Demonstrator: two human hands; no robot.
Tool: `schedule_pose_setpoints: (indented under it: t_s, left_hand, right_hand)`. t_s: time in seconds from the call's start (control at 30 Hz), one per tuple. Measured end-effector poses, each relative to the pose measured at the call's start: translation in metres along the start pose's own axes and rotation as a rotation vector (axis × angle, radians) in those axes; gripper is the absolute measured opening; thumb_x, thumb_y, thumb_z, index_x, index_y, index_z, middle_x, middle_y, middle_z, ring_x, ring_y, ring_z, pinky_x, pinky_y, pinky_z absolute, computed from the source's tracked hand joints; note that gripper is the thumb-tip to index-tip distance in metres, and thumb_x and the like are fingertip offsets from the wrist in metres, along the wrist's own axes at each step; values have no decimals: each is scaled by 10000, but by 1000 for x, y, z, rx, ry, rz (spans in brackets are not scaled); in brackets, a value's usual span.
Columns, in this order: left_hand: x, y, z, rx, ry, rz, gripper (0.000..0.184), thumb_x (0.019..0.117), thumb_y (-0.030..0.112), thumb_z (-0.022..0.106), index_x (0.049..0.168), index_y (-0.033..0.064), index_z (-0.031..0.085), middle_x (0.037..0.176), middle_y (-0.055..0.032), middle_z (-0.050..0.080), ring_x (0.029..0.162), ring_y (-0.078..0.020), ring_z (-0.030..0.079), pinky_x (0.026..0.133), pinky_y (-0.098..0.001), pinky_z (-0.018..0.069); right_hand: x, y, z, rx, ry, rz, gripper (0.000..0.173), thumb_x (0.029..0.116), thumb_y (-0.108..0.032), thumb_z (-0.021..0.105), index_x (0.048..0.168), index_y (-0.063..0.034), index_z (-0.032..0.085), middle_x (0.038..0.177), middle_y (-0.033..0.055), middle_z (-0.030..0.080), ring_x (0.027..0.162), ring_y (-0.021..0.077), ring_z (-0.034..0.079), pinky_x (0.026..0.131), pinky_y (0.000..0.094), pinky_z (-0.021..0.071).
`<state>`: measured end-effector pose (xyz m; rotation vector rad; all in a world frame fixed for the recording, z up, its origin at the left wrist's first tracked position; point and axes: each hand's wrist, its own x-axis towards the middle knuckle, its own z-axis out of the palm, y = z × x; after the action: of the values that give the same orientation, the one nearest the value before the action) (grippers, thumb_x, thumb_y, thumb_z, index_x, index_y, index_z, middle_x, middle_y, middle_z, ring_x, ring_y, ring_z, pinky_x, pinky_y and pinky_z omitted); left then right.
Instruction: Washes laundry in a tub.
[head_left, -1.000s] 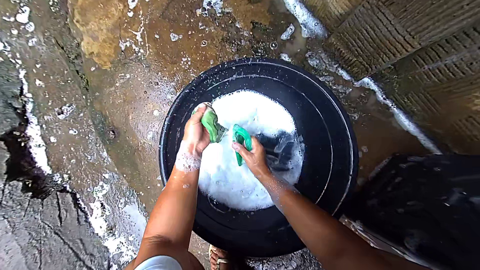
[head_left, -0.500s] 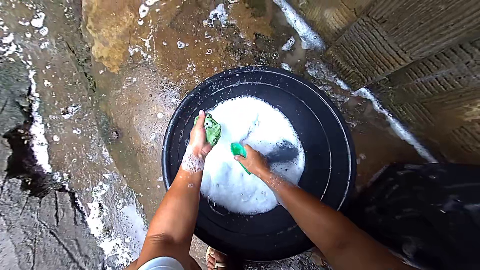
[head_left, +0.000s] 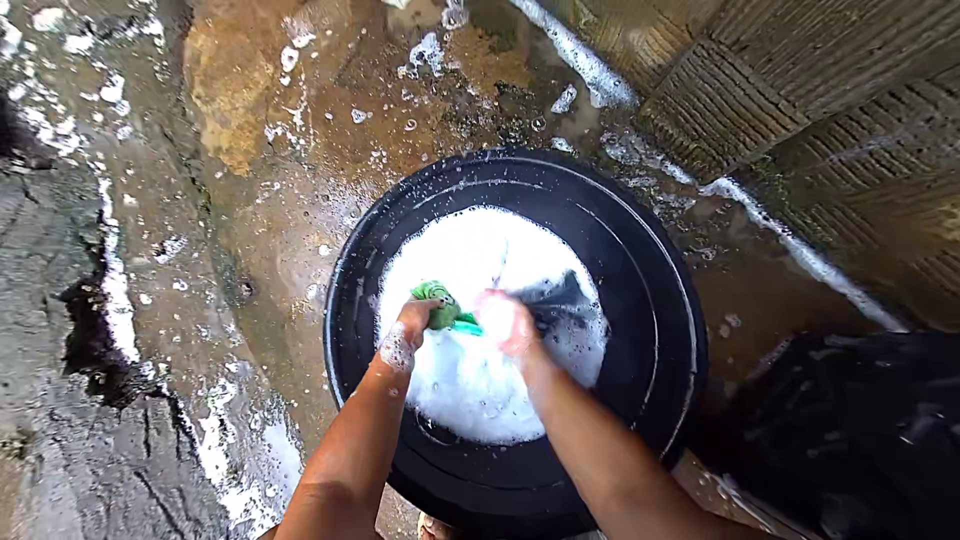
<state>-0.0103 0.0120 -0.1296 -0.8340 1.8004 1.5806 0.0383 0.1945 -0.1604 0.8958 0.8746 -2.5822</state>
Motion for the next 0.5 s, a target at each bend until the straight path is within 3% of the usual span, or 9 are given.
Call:
schedule_pose_setpoints:
  t_s: [0.07,0.1,0.13,0.17,0.23,0.3,0.37,0.43,0.5]
  left_hand:
    - [-30,17,-1,167,-55,106,355,1057,76,508,1387,-53,508,1225,-197,637,1071,-219,631,938,-375,529]
    - [-47,29,-3,266,-79,188,327,1072,116,486,1347,-52,544,1196,-178,641,1059,-197,625,941,-350,524]
    - [-58,45,-5,342,-68,234,338,1076,157,500,1320,-63,581,1191,-196,662,1063,-224,640,960,-388,524]
    - [-66,64,-3,372,-34,258,335,1067,173,520,1268,-78,612,1147,-225,678,1038,-271,661,945,-449,536]
    - [-88,104,-4,321,-47,305,347,1094,204,489,1296,-58,594,1137,-214,677,1013,-261,670,938,-453,545]
    - [-108,126,-6,180,-15,426,301,1090,231,504,1144,-34,636,955,-131,676,834,-176,656,811,-382,562]
    - [-110,135,-5,35,88,542,304,1066,279,557,974,-2,630,834,-95,652,751,-163,634,748,-379,551]
    - [-95,128,1,-106,217,622,325,1026,304,616,904,3,609,845,-125,620,783,-214,613,760,-422,534]
    - [-86,121,11,-330,310,637,259,997,226,622,985,-32,603,939,-172,611,864,-254,603,801,-440,524]
  right_hand:
    - [-12,-2,57,-130,-192,26,328,1093,-160,350,1198,33,595,1019,109,695,919,192,680,845,369,578]
    - [-18,-11,79,-271,-244,-50,288,1076,-114,418,1198,60,613,1028,119,701,917,187,688,846,361,587]
    - [-20,-23,95,-421,-259,-169,263,1050,-91,494,1193,76,638,1056,130,713,939,176,700,868,344,594]
    - [-14,-33,104,-537,-253,-308,257,1018,-87,557,1184,80,661,1104,144,716,993,171,697,915,336,581]
    - [4,-48,109,-638,-224,-475,330,996,-135,609,1241,80,654,1275,195,664,1176,220,647,1037,376,531]
    - [4,-50,117,-505,-196,-350,428,1071,-273,495,1374,14,590,1392,157,612,1263,233,594,1055,424,497]
    - [-16,-46,140,-245,-198,-167,537,1093,-477,364,1437,-103,538,1338,103,646,1172,239,646,931,469,558]
    - [-41,-38,166,-66,-233,-154,474,1099,-420,370,1409,-100,532,1214,106,693,1041,224,694,846,436,597]
    - [-58,-28,185,-55,-226,-250,368,1087,-228,425,1377,-28,532,1174,115,691,1025,185,688,881,383,591]
